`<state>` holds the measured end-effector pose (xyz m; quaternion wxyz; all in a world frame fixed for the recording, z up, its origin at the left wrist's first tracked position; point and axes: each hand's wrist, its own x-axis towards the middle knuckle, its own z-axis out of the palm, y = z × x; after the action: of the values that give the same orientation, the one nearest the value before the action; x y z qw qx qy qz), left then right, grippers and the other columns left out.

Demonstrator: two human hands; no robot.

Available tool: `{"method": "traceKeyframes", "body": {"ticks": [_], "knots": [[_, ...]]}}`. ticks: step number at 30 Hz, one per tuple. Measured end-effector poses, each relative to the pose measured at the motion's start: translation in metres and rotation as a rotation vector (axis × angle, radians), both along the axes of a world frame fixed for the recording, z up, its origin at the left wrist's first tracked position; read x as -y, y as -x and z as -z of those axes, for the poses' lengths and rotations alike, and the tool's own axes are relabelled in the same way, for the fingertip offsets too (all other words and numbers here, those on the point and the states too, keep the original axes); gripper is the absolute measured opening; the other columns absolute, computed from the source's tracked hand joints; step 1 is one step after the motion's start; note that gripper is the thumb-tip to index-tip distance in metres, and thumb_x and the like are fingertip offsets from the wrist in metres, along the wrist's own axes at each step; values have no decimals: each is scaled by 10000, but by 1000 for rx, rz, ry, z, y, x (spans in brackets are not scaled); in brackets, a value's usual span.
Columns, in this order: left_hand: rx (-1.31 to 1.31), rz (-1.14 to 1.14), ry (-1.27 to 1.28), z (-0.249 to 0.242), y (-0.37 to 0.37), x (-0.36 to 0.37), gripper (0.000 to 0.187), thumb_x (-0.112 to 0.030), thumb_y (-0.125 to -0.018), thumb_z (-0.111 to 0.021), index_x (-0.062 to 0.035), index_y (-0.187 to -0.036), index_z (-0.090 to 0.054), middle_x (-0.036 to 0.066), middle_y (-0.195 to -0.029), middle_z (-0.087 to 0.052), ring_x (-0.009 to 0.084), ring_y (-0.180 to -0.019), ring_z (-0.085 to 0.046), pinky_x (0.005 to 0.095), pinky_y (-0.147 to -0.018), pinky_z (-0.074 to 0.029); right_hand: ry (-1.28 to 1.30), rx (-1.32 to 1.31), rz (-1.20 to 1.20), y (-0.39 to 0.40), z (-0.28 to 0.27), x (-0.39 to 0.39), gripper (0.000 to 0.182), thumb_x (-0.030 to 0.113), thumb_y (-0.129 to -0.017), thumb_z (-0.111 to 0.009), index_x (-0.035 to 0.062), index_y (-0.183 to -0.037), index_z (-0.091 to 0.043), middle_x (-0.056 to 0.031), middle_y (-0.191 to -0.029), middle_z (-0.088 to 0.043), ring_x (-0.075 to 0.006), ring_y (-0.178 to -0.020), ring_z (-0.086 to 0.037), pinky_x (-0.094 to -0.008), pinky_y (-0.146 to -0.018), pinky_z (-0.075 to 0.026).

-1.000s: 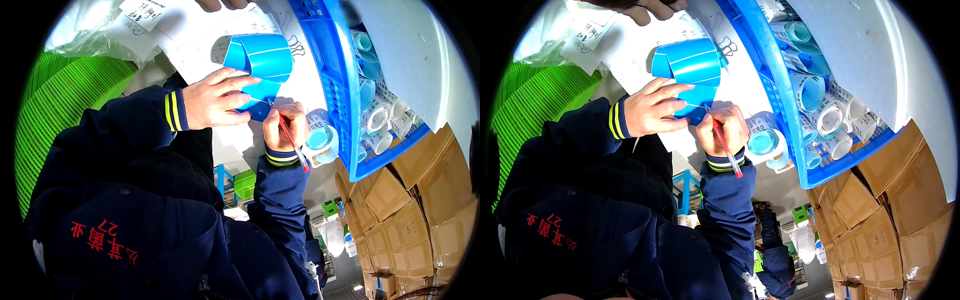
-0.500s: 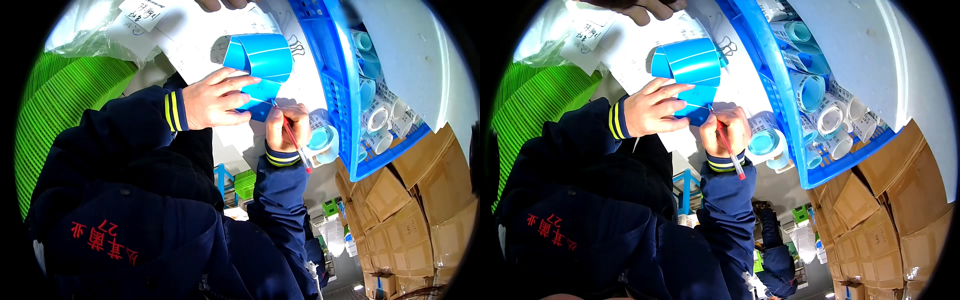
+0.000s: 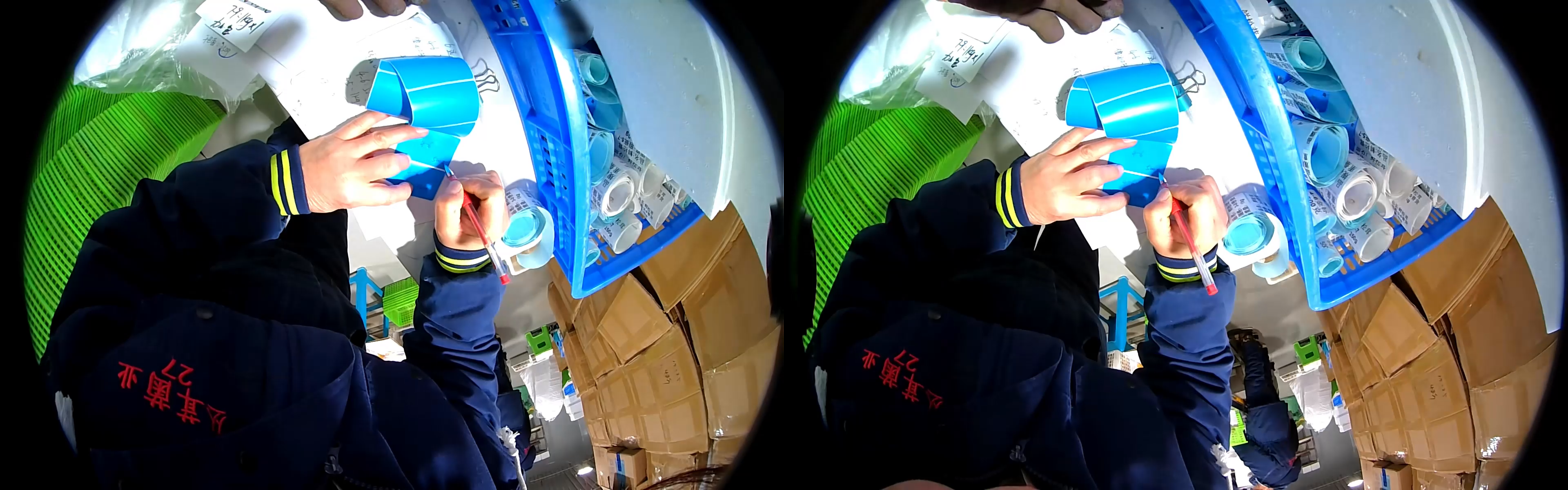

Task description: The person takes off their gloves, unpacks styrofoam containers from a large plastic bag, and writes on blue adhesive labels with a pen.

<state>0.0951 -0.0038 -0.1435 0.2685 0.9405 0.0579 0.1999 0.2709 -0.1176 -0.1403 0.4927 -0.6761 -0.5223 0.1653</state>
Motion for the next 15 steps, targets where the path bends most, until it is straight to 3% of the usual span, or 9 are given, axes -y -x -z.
{"method": "traceKeyframes", "body": {"ticks": [11, 13, 15], "knots": [[-2, 3, -15, 1, 0, 0, 222, -162, -719, -641, -223, -932, -654, 42, -980, -540, 286, -1205, -485, 468, -995, -362, 39, 2, 3, -1, -1, 2, 131, -14, -709, -615, 32, -734, -496, -91, -611, -551, -216, -522, -520, -298, -485, -420], [-7, 3, -13, -1, -1, -1, 222, -156, -728, -633, -222, -939, -653, 43, -978, -544, 283, -1207, -481, 467, -995, -362, -20, -44, 18, 0, 2, 5, 91, 45, -835, -588, 2, -862, -512, -97, -743, -593, -154, -633, -531, -263, -590, -437], [-3, 3, -13, 0, -1, 1, 225, -153, -730, -629, -220, -944, -652, 44, -979, -546, 281, -1208, -479, 465, -995, -363, -15, -43, 25, -1, 2, 4, 121, 61, -863, -575, -14, -942, -520, -111, -800, -608, -158, -675, -550, -265, -623, -449]]}}
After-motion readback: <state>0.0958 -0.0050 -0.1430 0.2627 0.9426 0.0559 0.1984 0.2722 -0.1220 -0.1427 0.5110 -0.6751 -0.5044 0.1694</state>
